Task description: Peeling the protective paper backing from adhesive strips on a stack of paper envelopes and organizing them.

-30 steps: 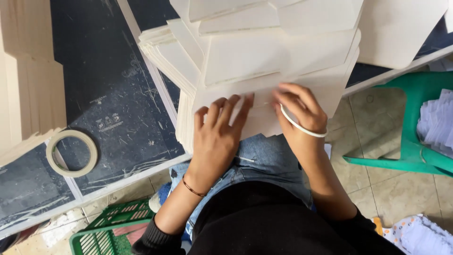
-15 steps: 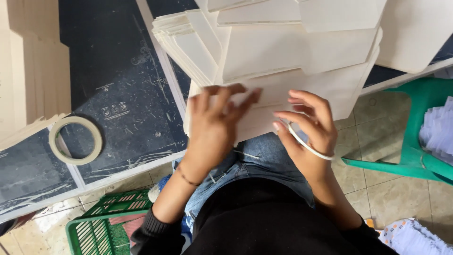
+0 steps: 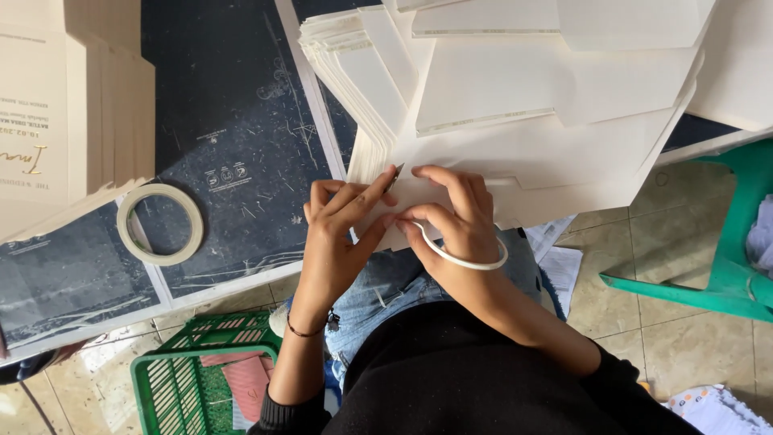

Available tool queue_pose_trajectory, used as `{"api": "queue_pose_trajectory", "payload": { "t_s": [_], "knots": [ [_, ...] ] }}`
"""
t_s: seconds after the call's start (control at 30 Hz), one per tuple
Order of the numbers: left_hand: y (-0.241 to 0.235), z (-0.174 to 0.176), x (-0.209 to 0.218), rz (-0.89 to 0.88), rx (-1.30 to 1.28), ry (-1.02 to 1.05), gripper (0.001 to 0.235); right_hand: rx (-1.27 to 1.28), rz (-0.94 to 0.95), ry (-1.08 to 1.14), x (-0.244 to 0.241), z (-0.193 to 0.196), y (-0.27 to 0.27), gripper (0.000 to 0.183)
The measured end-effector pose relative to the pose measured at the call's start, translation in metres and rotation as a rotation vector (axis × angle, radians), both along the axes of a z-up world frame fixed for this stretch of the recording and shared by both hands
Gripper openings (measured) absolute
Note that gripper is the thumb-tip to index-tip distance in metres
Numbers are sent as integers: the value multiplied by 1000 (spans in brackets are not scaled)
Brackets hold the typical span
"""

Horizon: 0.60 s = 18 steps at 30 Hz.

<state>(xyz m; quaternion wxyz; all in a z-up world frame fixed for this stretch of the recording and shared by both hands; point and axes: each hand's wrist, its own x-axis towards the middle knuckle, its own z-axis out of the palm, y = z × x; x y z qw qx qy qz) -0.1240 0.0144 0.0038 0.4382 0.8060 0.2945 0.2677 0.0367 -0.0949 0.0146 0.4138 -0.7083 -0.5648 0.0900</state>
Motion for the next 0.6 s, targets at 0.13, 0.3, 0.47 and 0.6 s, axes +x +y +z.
{"api": "queue_pose_trajectory", "payload": {
  "t_s": [0.13, 0.3, 0.47, 0.6],
  "knots": [
    [-4, -5, 1, 34, -40, -28, 60, 7, 28, -97, 6, 8, -8, 20],
    [-7, -9, 3, 39, -83, -38, 58, -4, -75, 46, 53, 18, -46, 21],
    [-15, -10, 7, 120, 58, -9, 50, -27, -231, 50, 84, 7, -66, 15],
    [-32, -6, 11, 147, 369, 98, 31, -30, -279, -13, 74, 10, -62, 16]
  ]
}}
